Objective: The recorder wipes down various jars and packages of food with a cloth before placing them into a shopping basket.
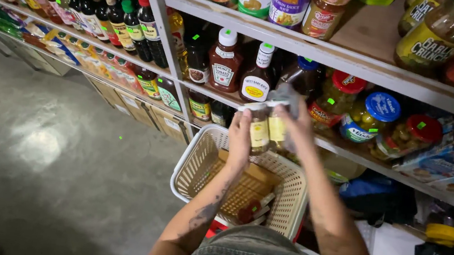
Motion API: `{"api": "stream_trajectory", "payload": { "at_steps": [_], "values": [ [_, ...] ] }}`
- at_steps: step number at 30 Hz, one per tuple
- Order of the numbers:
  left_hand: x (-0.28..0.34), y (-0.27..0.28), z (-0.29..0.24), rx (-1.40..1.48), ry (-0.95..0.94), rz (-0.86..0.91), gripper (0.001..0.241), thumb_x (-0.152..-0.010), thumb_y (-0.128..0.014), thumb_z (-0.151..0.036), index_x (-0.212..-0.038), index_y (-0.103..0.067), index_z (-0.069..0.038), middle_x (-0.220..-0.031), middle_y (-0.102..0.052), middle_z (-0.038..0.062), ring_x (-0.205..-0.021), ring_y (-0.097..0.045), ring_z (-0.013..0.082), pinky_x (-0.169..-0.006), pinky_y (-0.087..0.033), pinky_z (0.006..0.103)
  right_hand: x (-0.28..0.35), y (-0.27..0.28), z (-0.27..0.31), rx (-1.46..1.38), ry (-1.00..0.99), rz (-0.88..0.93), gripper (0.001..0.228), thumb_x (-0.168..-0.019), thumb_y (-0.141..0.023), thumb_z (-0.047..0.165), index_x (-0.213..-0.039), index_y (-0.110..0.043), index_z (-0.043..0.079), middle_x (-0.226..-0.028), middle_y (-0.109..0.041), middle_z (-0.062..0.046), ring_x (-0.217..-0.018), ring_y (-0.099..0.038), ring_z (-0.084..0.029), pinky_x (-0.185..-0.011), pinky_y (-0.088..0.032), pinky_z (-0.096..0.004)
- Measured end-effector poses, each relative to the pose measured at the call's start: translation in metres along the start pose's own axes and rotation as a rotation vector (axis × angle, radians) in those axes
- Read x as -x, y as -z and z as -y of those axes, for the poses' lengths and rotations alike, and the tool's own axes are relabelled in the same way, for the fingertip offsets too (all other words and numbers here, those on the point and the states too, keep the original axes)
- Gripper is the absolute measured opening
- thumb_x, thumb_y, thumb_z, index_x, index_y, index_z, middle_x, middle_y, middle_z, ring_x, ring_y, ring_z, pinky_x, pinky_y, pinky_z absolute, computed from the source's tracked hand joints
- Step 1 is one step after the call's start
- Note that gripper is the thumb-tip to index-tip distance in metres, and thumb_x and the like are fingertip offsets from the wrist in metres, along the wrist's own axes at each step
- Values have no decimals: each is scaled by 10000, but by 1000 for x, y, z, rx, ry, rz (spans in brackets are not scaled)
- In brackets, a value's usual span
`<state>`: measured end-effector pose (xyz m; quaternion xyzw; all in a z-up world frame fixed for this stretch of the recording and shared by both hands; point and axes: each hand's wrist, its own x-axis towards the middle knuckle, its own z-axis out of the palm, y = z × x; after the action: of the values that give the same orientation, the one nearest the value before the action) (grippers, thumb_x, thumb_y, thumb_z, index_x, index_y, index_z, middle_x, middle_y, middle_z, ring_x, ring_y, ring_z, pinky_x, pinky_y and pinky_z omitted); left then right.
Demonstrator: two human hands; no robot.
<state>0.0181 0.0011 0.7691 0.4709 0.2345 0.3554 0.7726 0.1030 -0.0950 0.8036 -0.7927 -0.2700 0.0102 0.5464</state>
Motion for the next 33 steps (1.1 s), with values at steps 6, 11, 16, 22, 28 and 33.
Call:
{"api": "stream_trajectory", "payload": {
  "at_steps": [6,11,16,22,28,33],
  "values": [
    [-21,3,-1,-28,68,68,568,-1041,-523,-519,-1407,-595,-91,-1338,-605,157,-1203,-570,213,-1089,-452,442,14,3,-84,-823,-807,72,745,-732,-905,483,-1325,-640,119,-1134,-680,-156,-944,-706,-310,-791,-550,-492],
    [-1,-12,-61,-397,-168,257,981,-888,-680,-534,-1643,-189,-145,-1544,-251,420,-1429,-313,585,-1187,-220,670,34,15,-15,-559,-357,-239,588,-781,-912,370,-1263,-648,160,-1145,-608,-8,-1071,-554,-141,-938,-427,-356],
    [13,-27,-44,-184,-117,369,1214,-848,-656,-647,-1628,130,-153,-1576,5,468,-1450,-90,640,-1175,-116,705,62,-17,-40,-228,151,-61,653,-936,-738,253,-1478,-420,75,-1441,-442,-190,-1305,-443,-352,-1095,-346,-524],
    [-42,21,62,163,194,494,877,-931,-571,-615,-1572,-267,-100,-1548,-357,271,-1378,-402,403,-1162,-321,582,26,-10,5,39,604,-52,463,-1051,-468,237,-1395,-446,-73,-1628,-212,-362,-1490,-238,-504,-1226,-206,-587],
    [-39,26,47,542,539,338,965,-853,-679,-734,-1396,-530,50,-1291,-606,320,-1134,-630,407,-1023,-492,602,13,-22,-25,-126,30,-49,659,-1107,-403,535,-1521,-457,24,-1547,-435,-263,-1445,-402,-361,-1217,-279,-525],
    [-28,17,-7,601,544,202,930,-793,-673,-771,-1301,-578,3,-1168,-659,274,-1006,-663,453,-903,-561,628,45,-45,-55,198,394,-179,386,-1060,-597,261,-1325,-629,-19,-1466,-566,-204,-1357,-531,-354,-1140,-395,-448]
  ]
}}
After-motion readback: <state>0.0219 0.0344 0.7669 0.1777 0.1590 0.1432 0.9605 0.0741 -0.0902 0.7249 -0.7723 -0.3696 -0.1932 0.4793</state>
